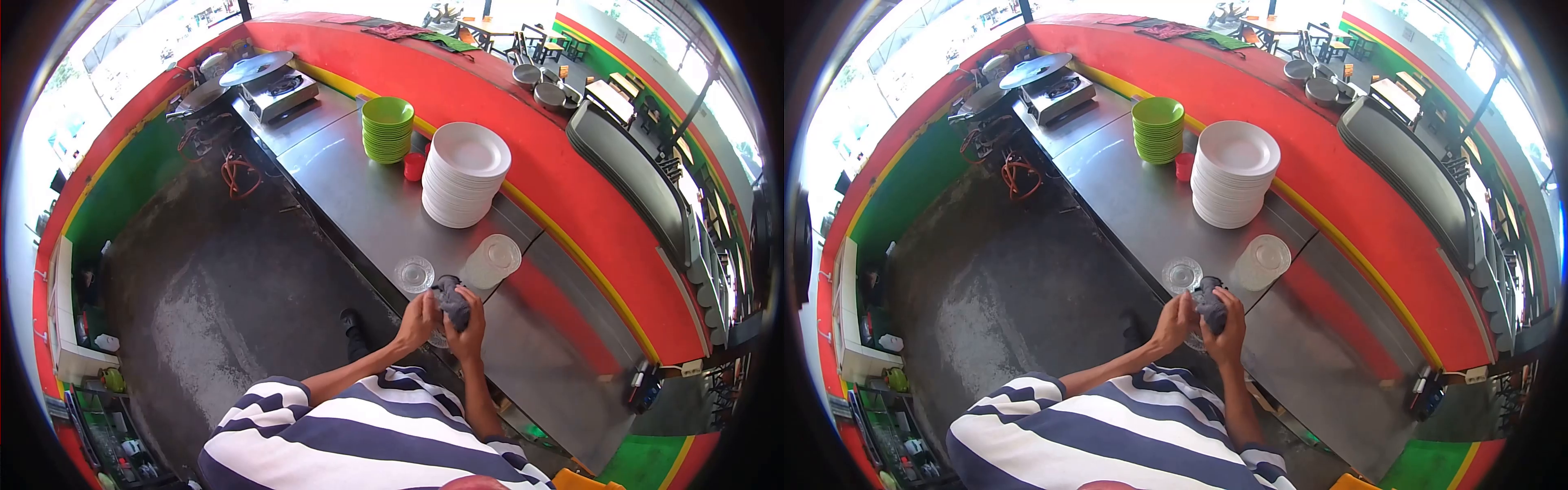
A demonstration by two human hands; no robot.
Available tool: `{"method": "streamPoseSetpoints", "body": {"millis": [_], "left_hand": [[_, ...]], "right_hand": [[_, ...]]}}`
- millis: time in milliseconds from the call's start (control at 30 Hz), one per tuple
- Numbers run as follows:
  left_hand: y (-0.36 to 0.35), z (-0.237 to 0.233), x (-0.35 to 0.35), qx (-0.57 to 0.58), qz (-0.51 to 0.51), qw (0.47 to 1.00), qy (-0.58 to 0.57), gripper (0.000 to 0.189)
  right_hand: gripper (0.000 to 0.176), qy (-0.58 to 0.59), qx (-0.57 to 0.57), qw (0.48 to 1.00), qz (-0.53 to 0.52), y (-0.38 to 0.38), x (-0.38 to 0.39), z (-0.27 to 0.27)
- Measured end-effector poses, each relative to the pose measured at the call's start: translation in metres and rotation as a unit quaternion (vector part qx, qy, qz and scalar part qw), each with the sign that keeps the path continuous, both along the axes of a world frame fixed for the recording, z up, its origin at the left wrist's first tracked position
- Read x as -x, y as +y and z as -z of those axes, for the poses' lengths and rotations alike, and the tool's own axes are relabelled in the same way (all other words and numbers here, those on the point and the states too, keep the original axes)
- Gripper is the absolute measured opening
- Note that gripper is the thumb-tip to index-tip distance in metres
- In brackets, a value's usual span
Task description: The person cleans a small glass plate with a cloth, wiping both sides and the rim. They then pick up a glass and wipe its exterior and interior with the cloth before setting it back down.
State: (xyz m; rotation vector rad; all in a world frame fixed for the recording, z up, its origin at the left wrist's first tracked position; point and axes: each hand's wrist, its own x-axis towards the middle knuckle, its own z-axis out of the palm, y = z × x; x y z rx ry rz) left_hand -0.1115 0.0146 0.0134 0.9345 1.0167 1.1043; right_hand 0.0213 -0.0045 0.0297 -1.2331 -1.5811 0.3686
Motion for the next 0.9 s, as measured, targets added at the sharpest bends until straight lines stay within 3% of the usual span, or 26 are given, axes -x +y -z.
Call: {"method": "streamPoseSetpoints", "body": {"millis": [167, 267, 400, 500, 600, 733, 833, 900], "left_hand": [[0.015, 0.001, 0.001, 0.013, -0.073, 0.995, -0.065, 0.042], [0.027, 0.008, 0.004, 0.020, -0.068, 0.997, -0.036, 0.043], [0.031, 0.014, 0.007, -0.013, 0.037, 0.998, 0.046, 0.039], [0.022, 0.002, 0.004, 0.053, 0.079, 0.990, -0.105, 0.036], [0.017, -0.011, 0.005, 0.085, 0.065, 0.991, -0.086, 0.046], [0.029, 0.019, 0.002, 0.119, 0.112, 0.973, -0.164, 0.053], [0.022, -0.005, 0.001, 0.169, 0.151, 0.962, -0.151, 0.042], [0.024, 0.006, 0.003, 0.128, 0.202, 0.954, -0.180, 0.032]], "right_hand": [[0.056, 0.084, -0.002, 0.995, 0.062, -0.013, 0.019, 0.013], [0.058, -0.009, -0.030, 0.999, 0.038, -0.026, 0.025, -0.004], [0.066, -0.112, -0.020, 0.993, -0.002, -0.034, 0.023, -0.011], [0.070, -0.151, 0.004, 0.988, 0.006, -0.031, 0.022, -0.015], [0.074, -0.147, -0.008, 0.989, 0.031, -0.024, 0.022, -0.013], [0.070, -0.150, -0.016, 0.986, 0.066, -0.014, 0.016, -0.018], [0.064, -0.116, -0.005, 0.985, 0.126, -0.003, 0.010, -0.021], [0.059, -0.049, 0.030, 0.988, 0.142, 0.006, 0.004, -0.015]]}}
